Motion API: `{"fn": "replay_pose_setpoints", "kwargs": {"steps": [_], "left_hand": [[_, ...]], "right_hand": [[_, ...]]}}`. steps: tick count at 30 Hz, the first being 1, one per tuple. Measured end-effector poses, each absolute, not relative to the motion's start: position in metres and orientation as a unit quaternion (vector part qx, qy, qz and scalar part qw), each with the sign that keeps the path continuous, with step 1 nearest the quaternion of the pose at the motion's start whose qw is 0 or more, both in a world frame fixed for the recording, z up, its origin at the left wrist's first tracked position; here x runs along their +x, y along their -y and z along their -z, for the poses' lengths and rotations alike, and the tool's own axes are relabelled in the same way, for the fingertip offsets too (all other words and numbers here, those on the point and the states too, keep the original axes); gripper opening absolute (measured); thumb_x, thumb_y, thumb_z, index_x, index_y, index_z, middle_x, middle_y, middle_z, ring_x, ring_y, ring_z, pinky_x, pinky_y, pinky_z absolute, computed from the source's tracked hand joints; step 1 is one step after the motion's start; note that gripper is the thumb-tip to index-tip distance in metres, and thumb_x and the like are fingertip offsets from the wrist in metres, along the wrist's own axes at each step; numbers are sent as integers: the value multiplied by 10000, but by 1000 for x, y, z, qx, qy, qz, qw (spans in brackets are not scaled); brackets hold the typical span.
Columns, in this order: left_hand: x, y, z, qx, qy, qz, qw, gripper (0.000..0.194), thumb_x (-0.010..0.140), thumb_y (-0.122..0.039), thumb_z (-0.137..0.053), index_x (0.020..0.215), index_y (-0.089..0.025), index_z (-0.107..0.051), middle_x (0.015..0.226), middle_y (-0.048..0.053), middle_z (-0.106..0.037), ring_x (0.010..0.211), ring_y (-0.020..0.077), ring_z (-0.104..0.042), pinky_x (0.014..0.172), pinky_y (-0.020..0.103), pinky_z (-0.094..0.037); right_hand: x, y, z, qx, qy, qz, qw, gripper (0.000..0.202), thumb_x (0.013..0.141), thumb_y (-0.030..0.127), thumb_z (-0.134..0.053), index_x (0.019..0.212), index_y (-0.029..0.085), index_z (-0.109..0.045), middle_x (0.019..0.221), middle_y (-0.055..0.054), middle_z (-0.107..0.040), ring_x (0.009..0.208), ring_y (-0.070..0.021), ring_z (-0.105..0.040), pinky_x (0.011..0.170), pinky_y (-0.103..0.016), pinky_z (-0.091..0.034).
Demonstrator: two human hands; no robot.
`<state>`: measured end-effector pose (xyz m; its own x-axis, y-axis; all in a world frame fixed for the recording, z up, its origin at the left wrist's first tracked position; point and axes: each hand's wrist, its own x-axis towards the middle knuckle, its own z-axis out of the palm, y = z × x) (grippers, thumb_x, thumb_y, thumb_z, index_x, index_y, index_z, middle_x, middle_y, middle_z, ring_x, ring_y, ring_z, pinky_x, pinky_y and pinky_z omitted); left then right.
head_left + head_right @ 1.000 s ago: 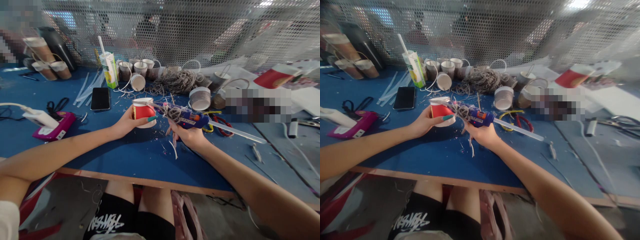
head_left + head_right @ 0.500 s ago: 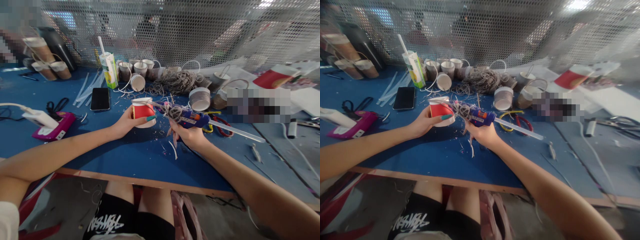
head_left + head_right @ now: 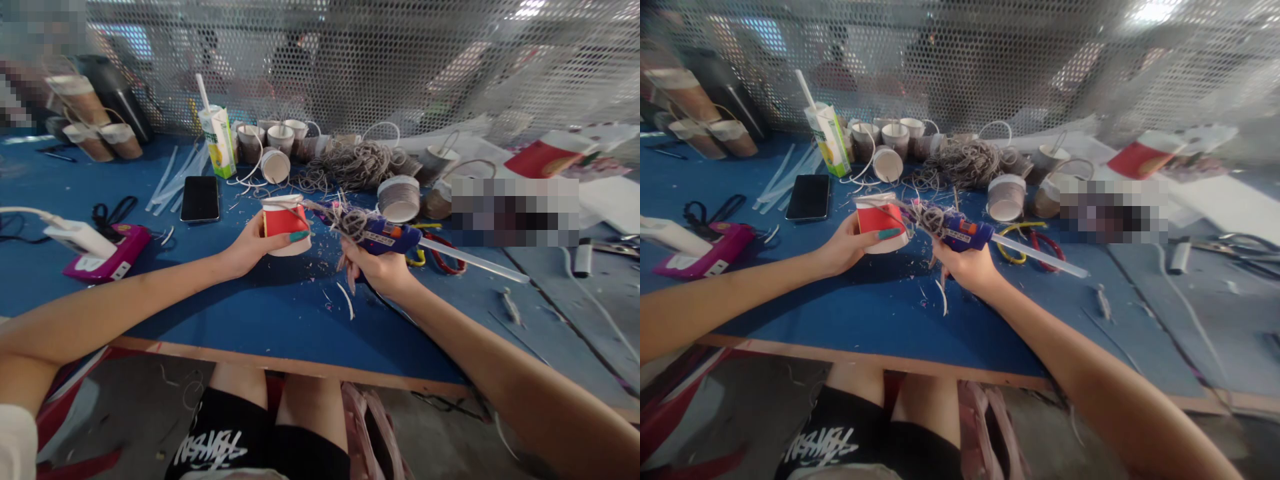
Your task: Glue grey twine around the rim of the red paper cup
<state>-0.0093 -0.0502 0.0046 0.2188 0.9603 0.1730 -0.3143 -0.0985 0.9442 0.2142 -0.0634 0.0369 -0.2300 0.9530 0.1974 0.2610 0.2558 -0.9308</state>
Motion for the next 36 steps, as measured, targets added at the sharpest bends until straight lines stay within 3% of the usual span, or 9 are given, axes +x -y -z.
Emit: {"fn": "replay_pose_setpoints", "kwargs": {"steps": [20,24,26,28,30,32,36], "left_hand": [[-9,53,-11,517,-261,-534,616,551,595,-380,-890,1068,-171,-699,1078,81,-759,1008,260,-720,908,401,-589],[-10,53,-9,513,-257,-532,623,555,603,-372,-879,1085,-176,-686,1096,84,-758,1029,273,-720,926,421,-588],[-11,53,-7,506,-275,-535,618,590,601,-358,-879,1118,-181,-657,1119,89,-750,1053,286,-713,944,444,-577],[-12,51,-3,502,-296,-546,602,635,601,-357,-884,1151,-191,-614,1137,90,-739,1074,294,-705,957,460,-563],[-13,49,-1,501,-311,-563,579,650,597,-364,-894,1147,-199,-590,1137,83,-733,1075,284,-700,951,451,-559],[-14,48,-1,505,-314,-577,560,633,597,-377,-900,1120,-197,-592,1128,81,-733,1064,266,-695,933,422,-564],[-14,46,-3,521,-302,-581,548,620,620,-453,-894,1099,-186,-605,1150,97,-723,1041,251,-691,883,388,-573]], "right_hand": [[216,61,-36,-483,647,-399,435,332,669,357,-619,392,237,-480,356,0,-496,355,-139,-521,399,-287,-441],[214,60,-36,-485,645,-405,430,299,684,358,-642,462,240,-481,391,9,-507,362,-144,-504,389,-300,-436],[216,57,-37,-504,640,-371,446,264,708,362,-646,539,247,-480,450,6,-522,390,-153,-506,403,-319,-452],[219,51,-40,-540,652,-262,463,289,735,389,-655,601,258,-436,534,-13,-544,481,-181,-549,484,-357,-505],[223,45,-43,-579,683,-107,432,364,739,448,-690,657,259,-390,670,-58,-592,649,-244,-621,636,-433,-556],[227,41,-46,-622,701,-2,349,437,717,537,-742,747,236,-426,861,-133,-634,817,-334,-663,741,-521,-557],[231,39,-48,-699,691,-15,183,805,611,632,-852,1082,80,-505,1143,-298,-563,949,-485,-671,735,-596,-556]]}}
